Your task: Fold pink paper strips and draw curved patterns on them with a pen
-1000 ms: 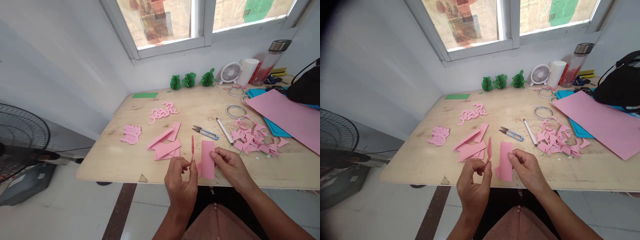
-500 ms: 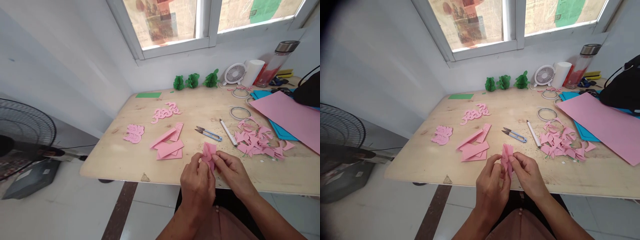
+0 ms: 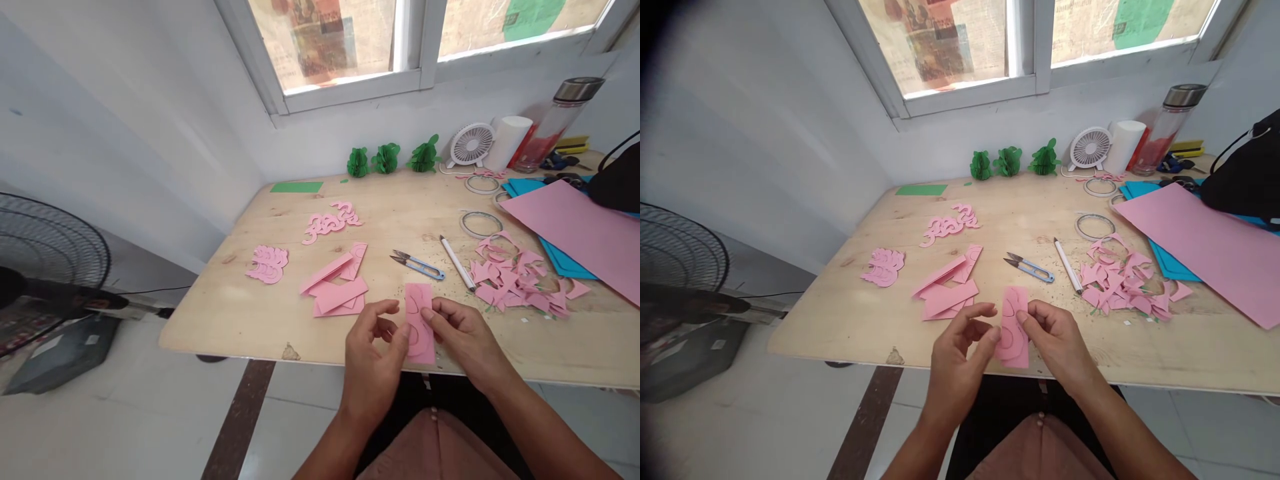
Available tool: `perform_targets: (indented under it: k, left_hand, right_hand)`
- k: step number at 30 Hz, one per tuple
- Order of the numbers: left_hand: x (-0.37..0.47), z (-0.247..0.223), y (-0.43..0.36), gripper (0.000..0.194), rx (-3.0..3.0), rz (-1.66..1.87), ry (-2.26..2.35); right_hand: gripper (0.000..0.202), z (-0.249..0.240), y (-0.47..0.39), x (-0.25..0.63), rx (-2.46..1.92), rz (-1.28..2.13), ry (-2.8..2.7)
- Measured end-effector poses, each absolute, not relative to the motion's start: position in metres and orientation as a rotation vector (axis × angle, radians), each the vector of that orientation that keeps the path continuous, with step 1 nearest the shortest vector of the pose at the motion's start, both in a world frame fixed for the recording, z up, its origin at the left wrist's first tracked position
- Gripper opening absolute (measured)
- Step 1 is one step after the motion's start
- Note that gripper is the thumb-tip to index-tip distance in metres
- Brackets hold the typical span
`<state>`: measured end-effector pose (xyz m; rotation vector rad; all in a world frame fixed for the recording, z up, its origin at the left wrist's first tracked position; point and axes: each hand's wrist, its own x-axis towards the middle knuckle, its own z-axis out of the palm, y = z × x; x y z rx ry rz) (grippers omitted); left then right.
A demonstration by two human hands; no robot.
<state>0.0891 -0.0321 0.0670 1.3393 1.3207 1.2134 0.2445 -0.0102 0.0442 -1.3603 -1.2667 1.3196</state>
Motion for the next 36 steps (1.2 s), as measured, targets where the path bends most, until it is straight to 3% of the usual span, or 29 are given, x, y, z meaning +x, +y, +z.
perform_targets:
  k: [6, 17, 36]
  left_hand:
    - [0.083, 0.072, -0.016, 0.033, 0.850, 0.958, 1.071]
    - [0.085, 0.071, -0.015, 0.032, 0.820, 0.939, 1.070]
    - [0.087, 0.073, -0.015, 0.028, 0.862, 0.937, 1.086]
  right_hand:
    - [0.044, 0.045, -0.011, 0.246, -1.343, 1.419, -1.265]
    - [0.037, 0.045, -0.014, 0.244, -1.299, 1.395, -1.212]
    - [0.044, 0.043, -0.016, 0.240, -1.338, 1.361, -1.173]
